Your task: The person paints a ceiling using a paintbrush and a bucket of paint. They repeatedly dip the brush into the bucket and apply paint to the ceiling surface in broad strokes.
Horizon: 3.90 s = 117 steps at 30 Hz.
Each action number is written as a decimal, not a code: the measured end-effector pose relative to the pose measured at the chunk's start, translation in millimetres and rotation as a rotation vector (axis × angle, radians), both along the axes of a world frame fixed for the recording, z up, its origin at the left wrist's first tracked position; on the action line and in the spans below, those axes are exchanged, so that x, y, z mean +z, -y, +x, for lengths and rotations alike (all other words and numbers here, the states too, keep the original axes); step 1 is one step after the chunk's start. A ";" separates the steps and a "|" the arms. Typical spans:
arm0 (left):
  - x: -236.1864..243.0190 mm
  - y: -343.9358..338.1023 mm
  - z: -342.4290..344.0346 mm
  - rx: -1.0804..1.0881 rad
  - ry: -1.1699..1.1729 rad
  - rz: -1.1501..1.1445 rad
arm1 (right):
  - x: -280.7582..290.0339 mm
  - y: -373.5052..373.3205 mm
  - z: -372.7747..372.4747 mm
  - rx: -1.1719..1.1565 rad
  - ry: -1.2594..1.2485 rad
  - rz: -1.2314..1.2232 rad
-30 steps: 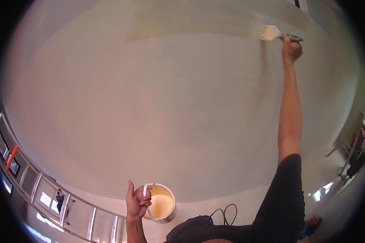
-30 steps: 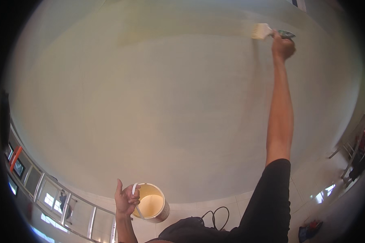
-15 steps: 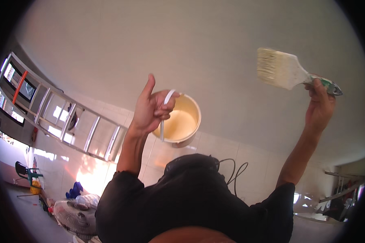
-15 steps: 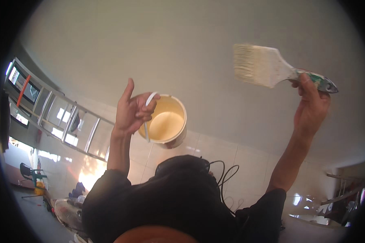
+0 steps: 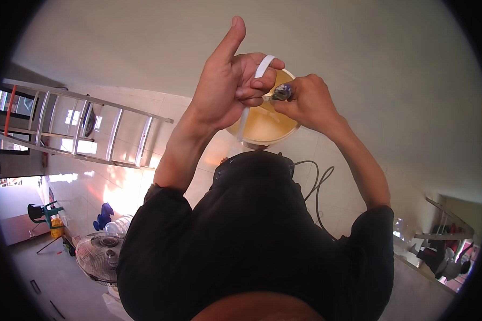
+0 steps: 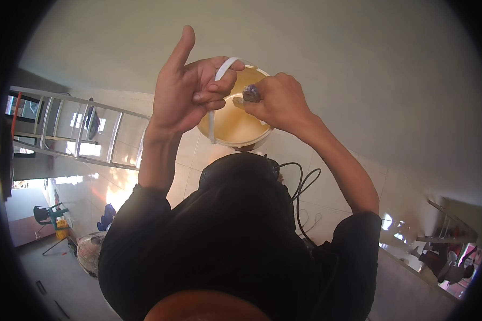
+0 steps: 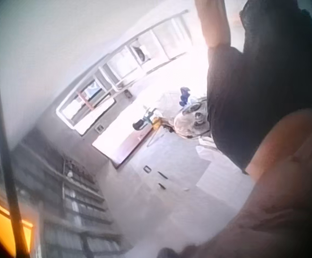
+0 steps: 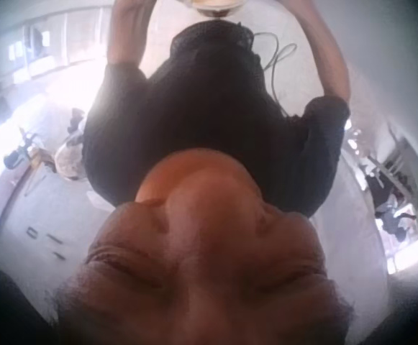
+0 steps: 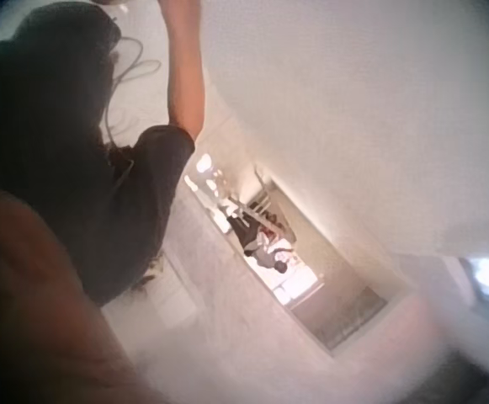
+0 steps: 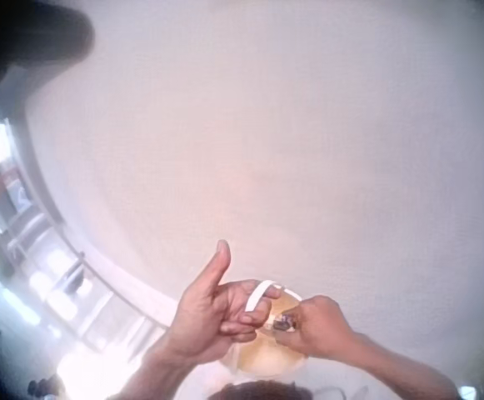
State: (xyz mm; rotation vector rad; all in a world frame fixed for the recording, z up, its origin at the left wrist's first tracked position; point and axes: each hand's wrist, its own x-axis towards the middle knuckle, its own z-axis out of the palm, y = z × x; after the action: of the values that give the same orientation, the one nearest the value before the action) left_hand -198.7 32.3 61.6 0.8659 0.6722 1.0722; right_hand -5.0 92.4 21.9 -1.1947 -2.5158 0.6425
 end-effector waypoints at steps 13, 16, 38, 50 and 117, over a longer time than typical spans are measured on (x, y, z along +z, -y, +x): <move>-0.6 -3.4 23.1 -0.043 0.045 -0.038 | -28.5 -4.1 4.4 0.063 0.124 0.120; -1.1 -2.7 23.2 -0.041 0.066 -0.020 | -22.2 -0.7 6.2 0.048 0.079 0.143; 6.7 2.7 20.4 0.069 0.005 -0.101 | -16.8 5.9 16.4 0.057 -0.155 0.558; 7.4 -7.1 15.4 0.059 0.048 0.040 | -2.5 17.1 35.9 -0.061 -0.575 0.210; -31.1 -4.8 -37.0 0.335 0.082 0.052 | 315.7 -155.5 90.1 -0.115 -1.557 0.764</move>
State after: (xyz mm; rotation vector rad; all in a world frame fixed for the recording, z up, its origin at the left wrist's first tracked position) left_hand -235.7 37.0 30.4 0.7649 0.7390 1.4236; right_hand 85.1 247.9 337.6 -0.2361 -1.0993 0.2690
